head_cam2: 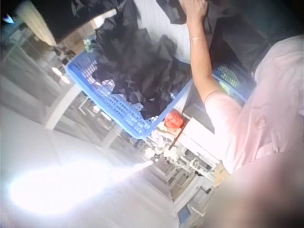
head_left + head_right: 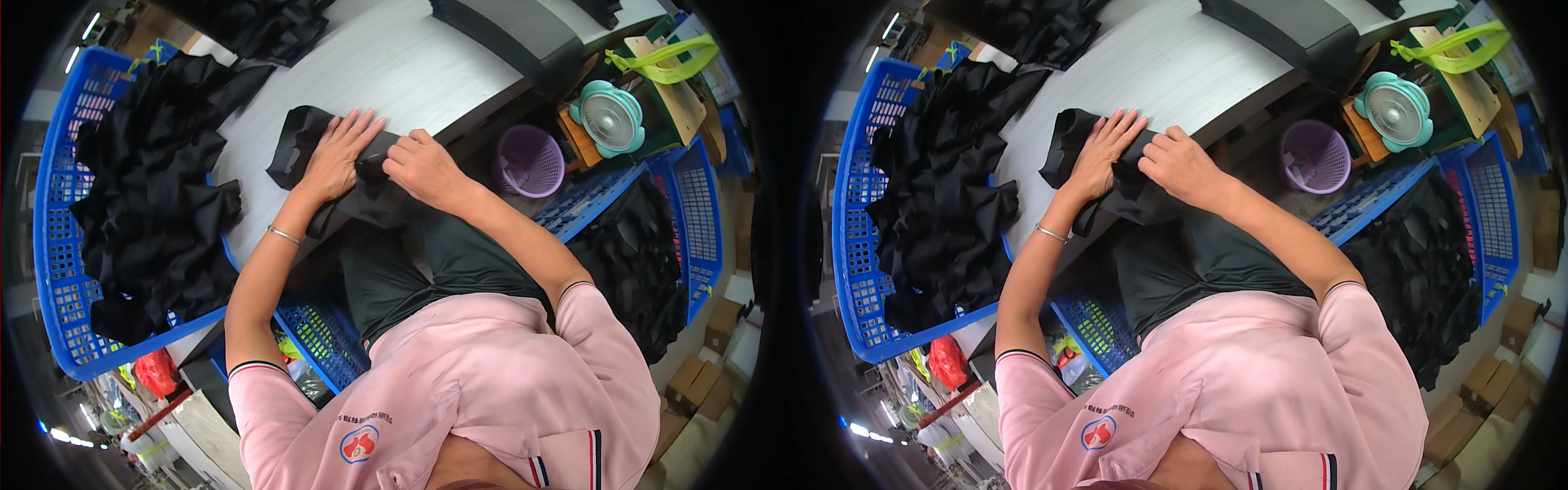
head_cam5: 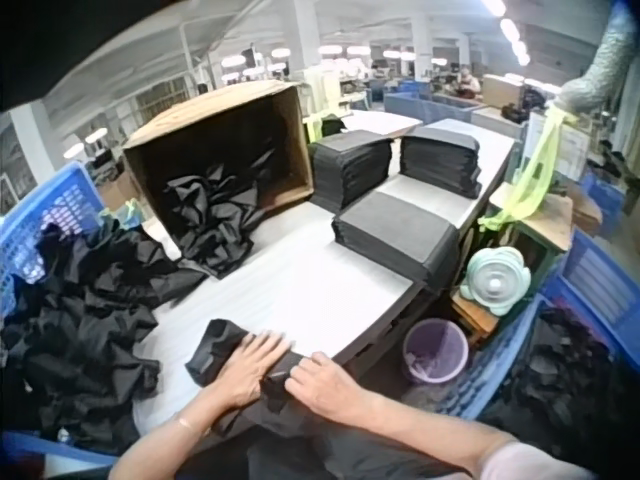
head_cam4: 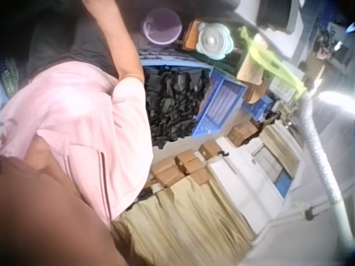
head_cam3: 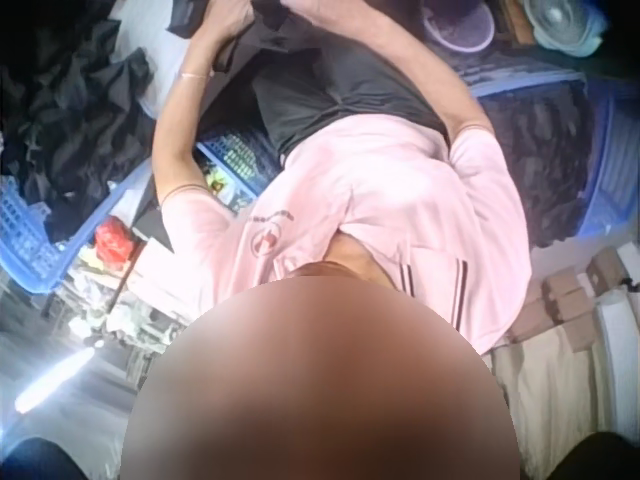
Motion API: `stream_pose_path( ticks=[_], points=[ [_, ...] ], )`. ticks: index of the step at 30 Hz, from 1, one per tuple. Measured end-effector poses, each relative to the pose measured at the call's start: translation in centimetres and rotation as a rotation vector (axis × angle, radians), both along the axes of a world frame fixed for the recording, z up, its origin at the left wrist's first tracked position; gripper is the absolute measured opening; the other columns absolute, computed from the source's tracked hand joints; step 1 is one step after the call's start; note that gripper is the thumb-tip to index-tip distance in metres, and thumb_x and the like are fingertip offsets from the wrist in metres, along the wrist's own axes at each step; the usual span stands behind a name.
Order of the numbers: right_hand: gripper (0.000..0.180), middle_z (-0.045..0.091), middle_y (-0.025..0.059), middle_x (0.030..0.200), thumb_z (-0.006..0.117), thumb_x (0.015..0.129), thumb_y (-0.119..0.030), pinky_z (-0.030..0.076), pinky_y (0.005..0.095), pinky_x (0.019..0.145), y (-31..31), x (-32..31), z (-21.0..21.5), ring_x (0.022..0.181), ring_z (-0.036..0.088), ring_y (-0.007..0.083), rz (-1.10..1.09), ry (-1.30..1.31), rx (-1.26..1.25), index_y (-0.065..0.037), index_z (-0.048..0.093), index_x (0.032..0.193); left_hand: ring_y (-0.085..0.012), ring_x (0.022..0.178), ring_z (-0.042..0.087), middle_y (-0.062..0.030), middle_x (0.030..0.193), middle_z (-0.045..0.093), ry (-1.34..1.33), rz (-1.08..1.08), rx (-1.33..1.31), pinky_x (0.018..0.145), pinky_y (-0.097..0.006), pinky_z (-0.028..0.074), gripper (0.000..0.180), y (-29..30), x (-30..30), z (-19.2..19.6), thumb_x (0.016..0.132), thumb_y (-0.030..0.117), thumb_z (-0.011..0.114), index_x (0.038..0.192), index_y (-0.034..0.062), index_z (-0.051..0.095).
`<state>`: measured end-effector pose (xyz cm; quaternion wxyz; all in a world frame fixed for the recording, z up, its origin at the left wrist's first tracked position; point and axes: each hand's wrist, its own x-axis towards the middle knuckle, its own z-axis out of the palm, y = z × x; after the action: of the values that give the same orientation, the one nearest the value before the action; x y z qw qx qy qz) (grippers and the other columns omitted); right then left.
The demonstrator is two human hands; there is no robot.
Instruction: The person is inspecting and folding black fabric garment components at a manufacturing workstation.
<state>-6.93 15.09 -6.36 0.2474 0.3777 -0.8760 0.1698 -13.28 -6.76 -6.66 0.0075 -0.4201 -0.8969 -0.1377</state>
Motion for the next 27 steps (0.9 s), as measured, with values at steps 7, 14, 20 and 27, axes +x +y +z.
stream_pose_path(
  ticks=[7,14,20,27],
  points=[
    [0.015,0.055,0.0092,0.079,0.068,0.075,-0.005,0.049,0.0422,0.057,0.9,-2.2,-0.4,0.066,0.061,0.0327,-0.492,-0.009,-0.357,-0.01,0.055,0.08,-0.0304,0.151,0.022,-0.0098,0.162,0.03,0.033,0.038,-0.014,0.123,-0.047,0.015,0.066,-0.2,-0.4,-0.7,0.101,0.045,0.047,0.157,0.0159,0.03],
    [0.019,0.055,0.0089,0.081,0.071,0.088,-0.014,0.046,0.0399,0.057,5.8,-1.3,-0.7,0.064,0.058,0.029,-0.704,-0.154,-0.644,-0.008,0.053,0.084,-0.0322,0.151,0.023,-0.011,0.162,0.03,0.102,0.049,-0.035,0.123,-0.048,0.016,0.075,0.2,-0.1,-0.3,0.097,0.056,0.051,0.157,0.0155,0.03],
    [0.033,0.068,0.006,0.087,0.076,0.089,-0.033,0.055,0.0293,0.058,5.1,4.9,-2.4,0.074,0.066,0.015,-0.527,-1.256,-1.146,-0.002,0.065,0.096,-0.0339,0.149,0.026,-0.0119,0.161,0.031,0.108,0.117,-0.057,0.121,-0.05,0.019,0.076,2.0,1.1,-0.2,0.095,0.054,0.056,0.155,0.0129,0.034],
    [0.022,0.07,0.0093,0.098,0.069,0.09,-0.009,0.061,0.0367,0.059,3.0,9.1,-3.9,0.086,0.068,0.0195,-0.164,-1.518,-1.564,0.0,0.065,0.109,-0.0338,0.152,0.02,-0.0191,0.163,0.024,-0.043,0.019,-0.034,0.124,-0.048,0.011,0.076,4.2,4.6,0.0,0.095,0.035,0.061,0.157,0.0069,0.028]
  ],
)
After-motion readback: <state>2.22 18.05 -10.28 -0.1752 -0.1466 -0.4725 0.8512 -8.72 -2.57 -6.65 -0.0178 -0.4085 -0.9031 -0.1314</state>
